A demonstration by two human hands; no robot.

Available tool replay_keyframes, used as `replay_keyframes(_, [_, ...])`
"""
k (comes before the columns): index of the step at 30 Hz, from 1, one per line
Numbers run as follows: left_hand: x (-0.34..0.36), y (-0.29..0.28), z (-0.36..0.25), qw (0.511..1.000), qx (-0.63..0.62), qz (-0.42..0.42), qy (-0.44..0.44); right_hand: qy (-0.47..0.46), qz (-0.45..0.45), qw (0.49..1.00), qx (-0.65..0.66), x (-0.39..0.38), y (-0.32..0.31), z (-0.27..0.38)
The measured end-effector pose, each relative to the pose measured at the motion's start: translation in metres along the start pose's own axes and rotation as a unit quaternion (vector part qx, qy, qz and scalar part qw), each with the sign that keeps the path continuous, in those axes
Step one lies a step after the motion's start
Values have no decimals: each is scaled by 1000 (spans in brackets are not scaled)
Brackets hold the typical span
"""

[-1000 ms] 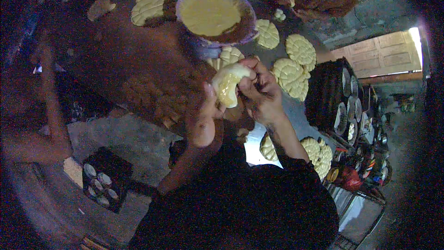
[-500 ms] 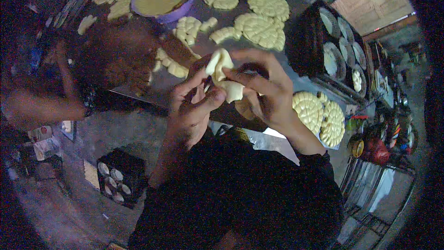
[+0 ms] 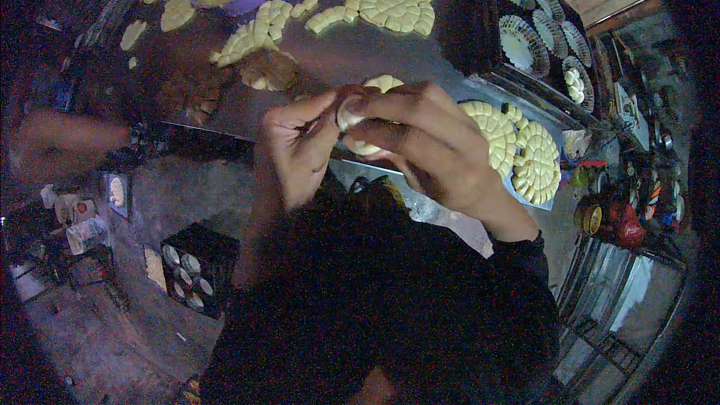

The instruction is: The person rolls small balls of dough by hand, places them into paper liners on a baking tray, and arranges larger segmented dough circles on another tray.

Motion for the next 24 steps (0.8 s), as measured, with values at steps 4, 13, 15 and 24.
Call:
replay_keyframes(4, [2, 2, -10, 994, 110, 25, 17, -3, -12, 997, 72, 1, -9, -11])
replay_keyframes(13, [17, -34, -7, 977, -109, 109, 151, 52, -59, 984, 161, 47, 1, -28])
replay_keyframes(15, [26, -56, -3, 988, -11, 92, 124, 65, -82, 972, 212, 59, 8, -33])
replay_keyframes(24, [76, -111, 51, 881, -426, 156, -130, 207, 0, 976, -74, 117, 55, -67])
Point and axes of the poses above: each hand's wrist, its own x-axis towards the middle knuckle, its own y-axis out of the palm, z = x × y, the point moved 7 cm from there along x, towards the middle knuckle, and after that the axes turned 11 degrees about z, right-handed, at the moved point
